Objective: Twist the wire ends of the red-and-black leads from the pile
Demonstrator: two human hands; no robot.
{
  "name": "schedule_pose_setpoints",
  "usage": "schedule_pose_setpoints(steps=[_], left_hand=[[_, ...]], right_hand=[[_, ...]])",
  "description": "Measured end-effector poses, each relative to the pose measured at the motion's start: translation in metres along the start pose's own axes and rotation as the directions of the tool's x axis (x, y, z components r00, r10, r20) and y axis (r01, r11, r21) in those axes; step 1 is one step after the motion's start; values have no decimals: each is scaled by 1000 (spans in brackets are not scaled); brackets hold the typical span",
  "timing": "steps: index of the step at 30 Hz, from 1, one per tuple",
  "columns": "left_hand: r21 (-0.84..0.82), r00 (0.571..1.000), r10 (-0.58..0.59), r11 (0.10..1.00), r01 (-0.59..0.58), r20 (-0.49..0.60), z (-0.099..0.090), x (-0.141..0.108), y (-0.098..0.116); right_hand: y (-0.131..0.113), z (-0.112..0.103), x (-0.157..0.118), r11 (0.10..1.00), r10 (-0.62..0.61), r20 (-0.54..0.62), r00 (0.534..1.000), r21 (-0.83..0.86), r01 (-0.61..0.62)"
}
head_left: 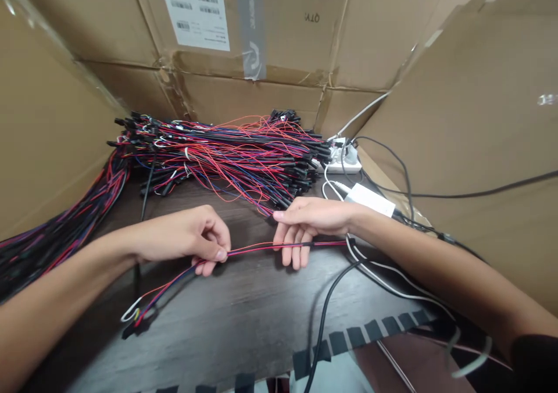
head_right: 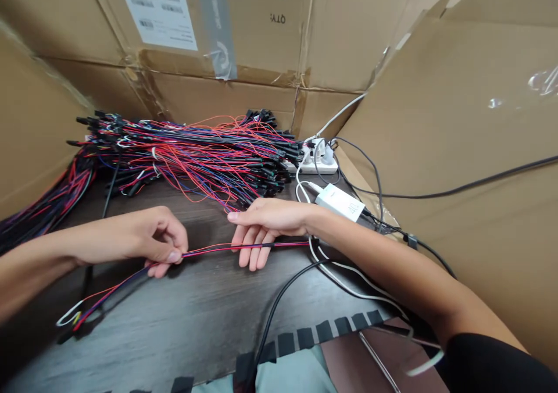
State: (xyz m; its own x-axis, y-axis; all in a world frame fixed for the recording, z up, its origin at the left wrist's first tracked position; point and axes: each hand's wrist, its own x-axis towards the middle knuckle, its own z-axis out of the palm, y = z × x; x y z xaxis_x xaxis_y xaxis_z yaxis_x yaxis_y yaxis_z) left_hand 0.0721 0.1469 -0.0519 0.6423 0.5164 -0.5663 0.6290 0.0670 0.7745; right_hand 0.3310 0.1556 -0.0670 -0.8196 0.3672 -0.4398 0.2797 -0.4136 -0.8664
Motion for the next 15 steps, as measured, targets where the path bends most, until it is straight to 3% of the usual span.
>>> schedule_pose_setpoints(steps=[15], left_hand=[[73,998,-45,996,43,32,1,-2,3]], right_hand=[[1,-3,0,1000,28,-6,1000,-2,-28]])
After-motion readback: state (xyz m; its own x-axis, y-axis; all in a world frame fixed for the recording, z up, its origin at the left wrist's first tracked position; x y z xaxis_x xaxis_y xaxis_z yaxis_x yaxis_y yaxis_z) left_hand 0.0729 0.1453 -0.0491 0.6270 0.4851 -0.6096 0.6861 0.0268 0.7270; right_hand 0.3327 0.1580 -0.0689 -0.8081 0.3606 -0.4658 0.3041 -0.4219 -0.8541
